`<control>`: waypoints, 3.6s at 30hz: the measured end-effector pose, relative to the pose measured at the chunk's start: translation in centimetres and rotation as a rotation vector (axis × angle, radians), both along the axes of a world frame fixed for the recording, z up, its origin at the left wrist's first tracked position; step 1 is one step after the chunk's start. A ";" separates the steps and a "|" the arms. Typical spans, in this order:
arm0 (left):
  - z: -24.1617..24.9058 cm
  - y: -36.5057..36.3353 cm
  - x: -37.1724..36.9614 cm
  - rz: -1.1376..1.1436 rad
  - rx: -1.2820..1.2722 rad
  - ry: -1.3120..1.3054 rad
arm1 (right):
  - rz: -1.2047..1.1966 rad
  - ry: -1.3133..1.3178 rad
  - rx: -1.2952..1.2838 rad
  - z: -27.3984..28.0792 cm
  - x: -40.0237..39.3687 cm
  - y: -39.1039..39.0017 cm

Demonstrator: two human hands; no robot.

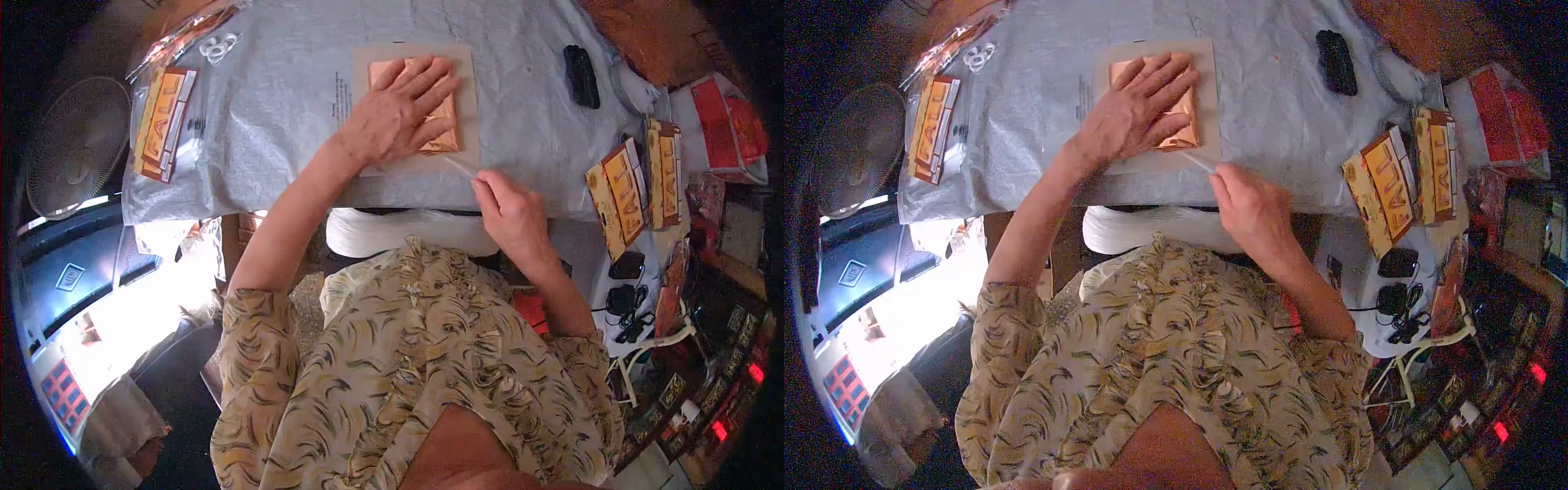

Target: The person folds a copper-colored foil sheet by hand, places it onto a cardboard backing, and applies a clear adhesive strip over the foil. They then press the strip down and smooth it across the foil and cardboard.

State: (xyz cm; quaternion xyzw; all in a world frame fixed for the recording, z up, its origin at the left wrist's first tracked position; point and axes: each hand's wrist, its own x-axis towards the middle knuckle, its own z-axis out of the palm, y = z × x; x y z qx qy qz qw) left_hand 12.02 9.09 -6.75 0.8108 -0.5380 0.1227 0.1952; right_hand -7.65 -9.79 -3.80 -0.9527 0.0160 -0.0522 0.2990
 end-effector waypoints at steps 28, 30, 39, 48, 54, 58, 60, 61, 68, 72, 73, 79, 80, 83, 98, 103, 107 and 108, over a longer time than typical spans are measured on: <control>-0.1 0.1 -0.1 0.000 -0.018 -0.006 | 0.037 -0.121 0.019 -0.6 0.8 1.9; -0.1 0.1 -0.1 0.000 -0.015 -0.014 | 0.034 -0.123 0.008 -0.6 0.9 2.3; 0.2 0.0 -0.2 -0.001 -0.018 -0.011 | 0.018 -0.120 -0.085 -2.3 1.1 2.9; 0.3 -0.1 -0.2 -0.004 -0.003 -0.008 | 0.015 -0.173 -0.131 -2.5 2.0 3.6; 0.9 -0.1 -0.4 0.004 0.033 0.026 | 0.023 -0.122 -0.033 -2.3 1.9 2.5; 1.0 -0.3 -0.5 0.013 0.031 0.002 | 0.017 -0.114 0.018 -2.0 1.7 1.9; 1.0 -0.4 -0.6 0.016 0.039 0.005 | 0.036 -0.129 0.009 -2.0 1.7 1.8; 1.0 -0.4 -0.6 0.025 0.050 0.007 | 0.034 -0.129 0.008 -1.9 1.7 1.7; 1.0 -0.5 -0.7 0.029 0.075 0.028 | 0.050 -0.118 -0.005 -1.7 1.7 1.7; 1.0 -0.4 -0.7 0.040 0.070 0.048 | 0.080 -0.105 0.052 -1.2 1.1 0.1; 1.0 -0.5 -0.8 0.042 0.079 0.055 | 0.072 -0.106 0.043 -0.9 0.8 -0.8; 1.9 -0.8 -1.0 0.031 0.102 0.083 | -0.416 -0.258 0.014 1.9 0.6 -9.2; 2.0 -0.8 -0.9 0.042 0.130 0.072 | -0.497 -0.330 -0.018 2.1 1.5 -11.4; 1.6 -0.7 -0.9 0.043 0.146 0.051 | -0.652 -0.314 -0.256 3.3 4.3 -17.9; 1.3 -0.3 -0.6 0.028 0.089 0.072 | 0.272 -0.392 -0.260 0.6 9.7 -6.8; 1.0 -0.1 -0.5 0.029 0.033 0.104 | 0.366 -0.327 -0.246 -1.6 11.1 -2.8; 1.2 -0.1 -0.4 0.046 0.034 0.138 | 0.363 -0.226 -0.325 -1.0 11.9 -2.5; 1.2 -0.1 -0.4 0.036 0.030 0.147 | 0.366 -0.222 -0.323 -0.9 12.0 -2.7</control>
